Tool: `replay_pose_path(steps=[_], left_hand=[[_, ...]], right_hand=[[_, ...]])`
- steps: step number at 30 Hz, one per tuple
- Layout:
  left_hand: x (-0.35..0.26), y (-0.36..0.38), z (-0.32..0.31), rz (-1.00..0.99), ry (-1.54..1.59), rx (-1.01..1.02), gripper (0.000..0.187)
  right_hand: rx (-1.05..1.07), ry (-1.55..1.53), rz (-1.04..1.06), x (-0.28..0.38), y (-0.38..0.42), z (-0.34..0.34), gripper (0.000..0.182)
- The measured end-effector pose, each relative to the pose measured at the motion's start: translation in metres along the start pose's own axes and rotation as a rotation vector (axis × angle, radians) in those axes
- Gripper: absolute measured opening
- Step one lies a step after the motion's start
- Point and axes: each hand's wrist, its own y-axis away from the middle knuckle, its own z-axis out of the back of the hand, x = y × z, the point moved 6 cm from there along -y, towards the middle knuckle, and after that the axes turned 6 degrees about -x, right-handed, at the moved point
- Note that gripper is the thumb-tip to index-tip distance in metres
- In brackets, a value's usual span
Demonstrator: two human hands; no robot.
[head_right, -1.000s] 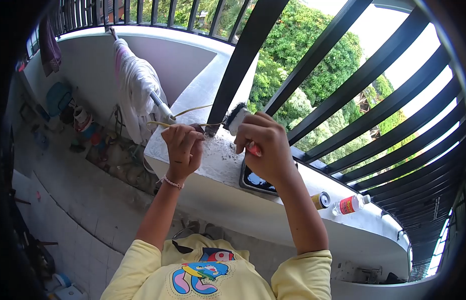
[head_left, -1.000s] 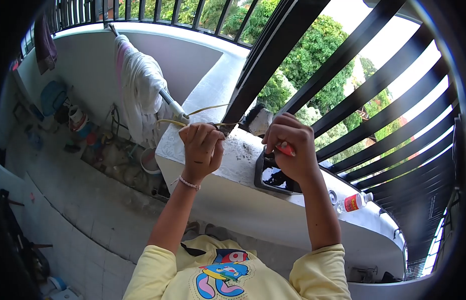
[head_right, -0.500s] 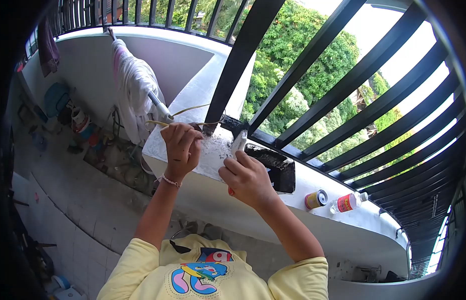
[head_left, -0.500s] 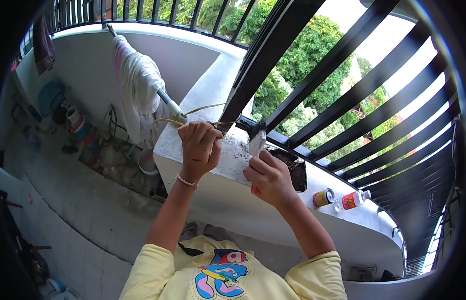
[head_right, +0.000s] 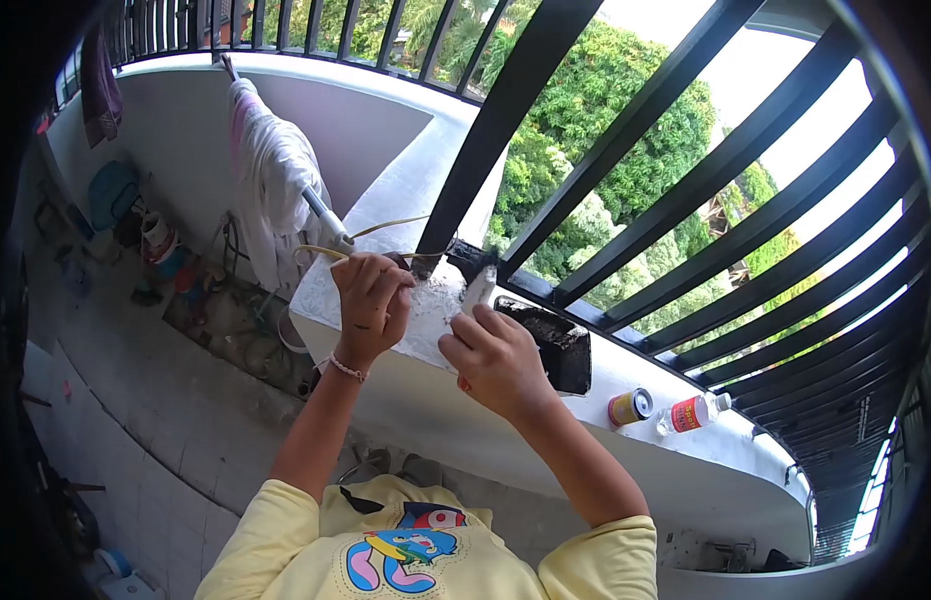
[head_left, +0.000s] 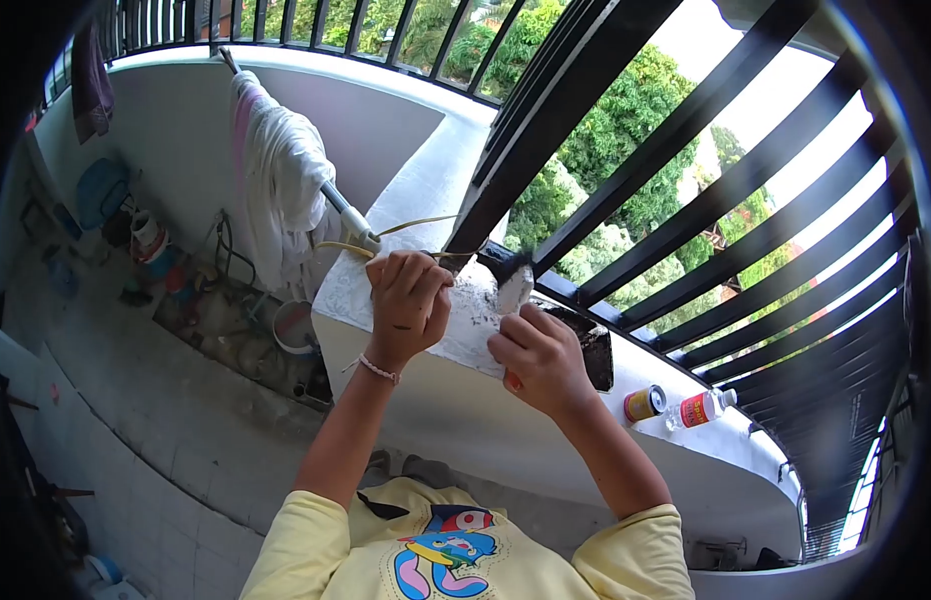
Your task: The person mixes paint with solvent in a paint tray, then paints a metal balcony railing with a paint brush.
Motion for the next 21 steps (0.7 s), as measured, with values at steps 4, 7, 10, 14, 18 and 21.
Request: replay_pose_path(steps=[4, 7, 10, 14, 18, 21], left_hand=[[0.005, 0.002, 0.003, 0.032, 0.005, -0.028, 0.011], [0.013, 0.005, 0.004, 0.104, 0.004, -0.034, 0.014], [0.019, 0.005, 0.007, 0.170, 0.015, -0.039, 0.015], [0.025, 0.005, 0.007, 0.223, 0.045, -0.043, 0.015], [0.027, 0.004, 0.007, 0.254, 0.065, -0.031, 0.016], [0.028, 0.005, 0.008, 0.254, 0.084, -0.029, 0.015]], right_hand=[[-0.011, -0.174, -0.201, -0.019, -0.014, 0.038, 0.027], [-0.030, -0.215, -0.314, -0.020, -0.033, 0.072, 0.028], [0.127, -0.142, -0.296, -0.019, -0.047, 0.089, 0.030], [0.099, -0.008, -0.184, -0.009, -0.052, 0.083, 0.030], [0.325, 0.082, -0.069, 0.007, -0.071, 0.059, 0.030], [0.352, 0.080, -0.060, 0.009, -0.074, 0.050, 0.030]])
